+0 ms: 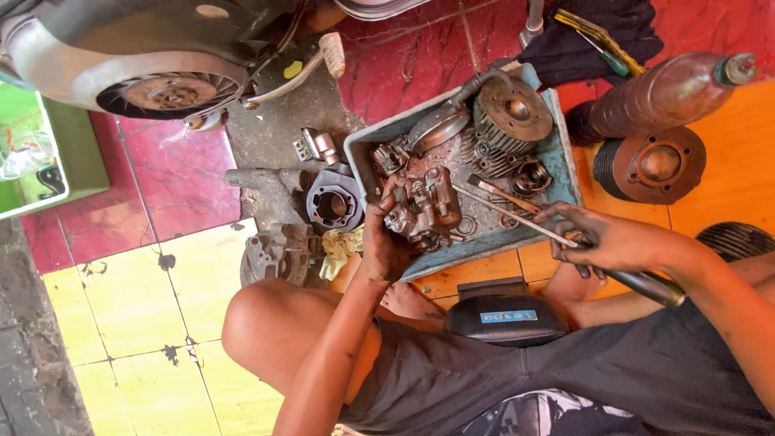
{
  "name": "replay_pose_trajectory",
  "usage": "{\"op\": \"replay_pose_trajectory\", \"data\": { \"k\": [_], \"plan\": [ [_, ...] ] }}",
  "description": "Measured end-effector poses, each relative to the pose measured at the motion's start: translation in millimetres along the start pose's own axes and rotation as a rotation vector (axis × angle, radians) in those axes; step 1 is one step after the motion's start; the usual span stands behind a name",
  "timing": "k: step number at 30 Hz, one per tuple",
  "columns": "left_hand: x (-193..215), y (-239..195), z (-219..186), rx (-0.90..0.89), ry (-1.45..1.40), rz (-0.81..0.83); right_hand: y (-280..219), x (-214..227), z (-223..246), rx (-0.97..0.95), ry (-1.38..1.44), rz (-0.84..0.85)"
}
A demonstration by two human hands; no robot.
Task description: Cleaning and inspecting disassembled motorcycle engine components in a metal tray using a brush and tools.
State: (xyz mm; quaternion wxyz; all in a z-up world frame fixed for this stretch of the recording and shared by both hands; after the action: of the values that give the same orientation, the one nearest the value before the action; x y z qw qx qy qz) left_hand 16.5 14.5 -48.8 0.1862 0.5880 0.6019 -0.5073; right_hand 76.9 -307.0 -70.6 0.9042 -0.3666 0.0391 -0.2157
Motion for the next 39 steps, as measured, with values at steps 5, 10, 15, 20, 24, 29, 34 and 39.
{"op": "replay_pose_trajectory", "data": {
  "k": [5,10,15,20,24,29,34,39],
  "plan": [
    [19,11,-5,0.024,0.059,-0.016,-28,6,16,-0.011,0.183,0.030],
    [39,22,-1,0.007,0.093,-0.359,-24,-13,14,0.137,0.619,-0.078],
    [50,29,-1,0.131,0.040,-0.694,0,-17,-30,0.503,0.908,-0.016],
    [50,34,-2,0.140,-0.044,-0.693,16,-27,-2,0.460,0.704,-0.125],
    [66,41,6,0.082,-0.098,-0.655,-1,-27,15,0.823,0.318,-0.290],
    [78,42,13,-0.029,0.090,-0.531,-15,-15,22,0.636,-0.071,-0.599],
    [64,30,12,-0.108,0.094,-0.202,-31,-12,44,0.822,-0.157,-0.536],
    [-15,3,-12,-0.530,1.037,-0.406,-58,-15,77,1.069,0.619,-0.607]
  ]
}}
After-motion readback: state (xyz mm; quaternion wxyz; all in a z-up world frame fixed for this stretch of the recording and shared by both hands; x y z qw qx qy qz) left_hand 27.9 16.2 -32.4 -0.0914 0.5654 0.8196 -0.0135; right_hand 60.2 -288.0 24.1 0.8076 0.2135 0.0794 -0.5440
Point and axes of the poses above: each hand's wrist, its own y-axis towards the middle knuckle, its own x-axis out of the back of the hand, z = x × y, the point moved 1 cm from there along y, towards the middle knuckle, and after that the axes turned 12 degrees about x, right-handed, at the moved point
